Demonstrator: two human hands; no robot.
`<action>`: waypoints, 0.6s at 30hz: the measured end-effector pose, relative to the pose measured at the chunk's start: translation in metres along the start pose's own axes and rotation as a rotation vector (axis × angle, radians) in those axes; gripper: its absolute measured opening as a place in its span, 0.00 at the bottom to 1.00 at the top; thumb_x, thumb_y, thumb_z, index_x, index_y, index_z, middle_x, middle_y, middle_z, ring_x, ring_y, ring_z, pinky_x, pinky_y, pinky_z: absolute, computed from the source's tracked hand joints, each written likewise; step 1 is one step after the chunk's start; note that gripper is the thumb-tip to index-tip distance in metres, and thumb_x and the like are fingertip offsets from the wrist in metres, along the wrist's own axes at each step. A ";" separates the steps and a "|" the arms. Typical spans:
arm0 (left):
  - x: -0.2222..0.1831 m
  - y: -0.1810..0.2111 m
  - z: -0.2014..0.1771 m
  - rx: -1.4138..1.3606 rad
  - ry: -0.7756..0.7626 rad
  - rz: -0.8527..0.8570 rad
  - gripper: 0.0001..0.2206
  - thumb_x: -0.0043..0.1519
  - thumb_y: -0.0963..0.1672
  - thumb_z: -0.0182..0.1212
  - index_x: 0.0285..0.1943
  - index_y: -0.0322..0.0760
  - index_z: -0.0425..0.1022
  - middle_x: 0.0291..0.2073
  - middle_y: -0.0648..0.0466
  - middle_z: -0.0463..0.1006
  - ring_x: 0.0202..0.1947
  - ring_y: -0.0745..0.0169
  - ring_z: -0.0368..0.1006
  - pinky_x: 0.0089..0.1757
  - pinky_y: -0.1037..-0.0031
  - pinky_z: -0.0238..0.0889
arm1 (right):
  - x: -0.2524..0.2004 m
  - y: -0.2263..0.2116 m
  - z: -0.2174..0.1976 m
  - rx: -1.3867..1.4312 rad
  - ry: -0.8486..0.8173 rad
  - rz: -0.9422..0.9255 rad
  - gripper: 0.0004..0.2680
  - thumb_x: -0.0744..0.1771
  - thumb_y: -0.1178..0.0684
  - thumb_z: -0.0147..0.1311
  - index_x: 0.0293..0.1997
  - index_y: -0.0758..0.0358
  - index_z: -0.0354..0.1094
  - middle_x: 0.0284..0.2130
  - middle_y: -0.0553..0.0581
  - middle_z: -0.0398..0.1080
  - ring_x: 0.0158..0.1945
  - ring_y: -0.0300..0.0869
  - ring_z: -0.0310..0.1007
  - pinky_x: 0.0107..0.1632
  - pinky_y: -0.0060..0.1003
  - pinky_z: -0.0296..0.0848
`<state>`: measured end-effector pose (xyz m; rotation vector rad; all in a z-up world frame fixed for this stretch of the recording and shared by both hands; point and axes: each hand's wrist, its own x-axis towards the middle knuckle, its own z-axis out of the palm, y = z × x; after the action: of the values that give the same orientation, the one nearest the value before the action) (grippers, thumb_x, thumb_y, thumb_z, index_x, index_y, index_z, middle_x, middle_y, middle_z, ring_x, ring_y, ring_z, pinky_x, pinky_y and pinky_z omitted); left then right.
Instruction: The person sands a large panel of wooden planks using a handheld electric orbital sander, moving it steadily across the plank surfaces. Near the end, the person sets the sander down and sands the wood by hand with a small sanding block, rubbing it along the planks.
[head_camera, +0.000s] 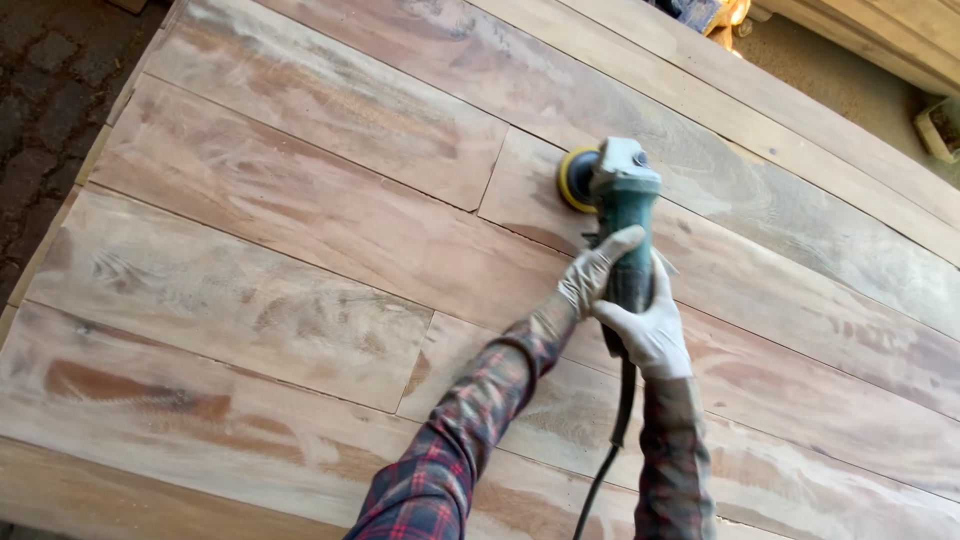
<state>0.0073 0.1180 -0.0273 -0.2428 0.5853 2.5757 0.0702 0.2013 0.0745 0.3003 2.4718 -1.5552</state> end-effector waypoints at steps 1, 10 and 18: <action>0.001 -0.011 0.007 -0.001 -0.003 -0.007 0.27 0.55 0.55 0.72 0.52 0.34 0.75 0.37 0.52 0.80 0.32 0.62 0.78 0.38 0.71 0.76 | -0.004 0.010 -0.010 0.000 0.006 0.004 0.39 0.55 0.54 0.68 0.76 0.53 0.50 0.43 0.54 0.73 0.37 0.39 0.75 0.36 0.35 0.76; 0.022 -0.072 0.043 0.182 0.033 -0.183 0.28 0.48 0.55 0.76 0.44 0.28 0.78 0.34 0.49 0.82 0.29 0.61 0.79 0.35 0.70 0.76 | -0.027 0.046 -0.056 0.034 0.266 0.198 0.39 0.54 0.54 0.67 0.74 0.54 0.50 0.42 0.58 0.72 0.36 0.45 0.74 0.33 0.43 0.74; 0.003 -0.034 0.020 0.108 -0.023 -0.161 0.26 0.49 0.55 0.76 0.44 0.32 0.78 0.33 0.50 0.81 0.28 0.62 0.78 0.33 0.70 0.76 | -0.025 0.020 -0.019 0.045 0.210 0.145 0.40 0.54 0.54 0.68 0.74 0.56 0.48 0.43 0.59 0.72 0.38 0.45 0.75 0.36 0.41 0.77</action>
<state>0.0202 0.1552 -0.0228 -0.2140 0.6658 2.3809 0.0986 0.2249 0.0724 0.6676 2.5036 -1.5929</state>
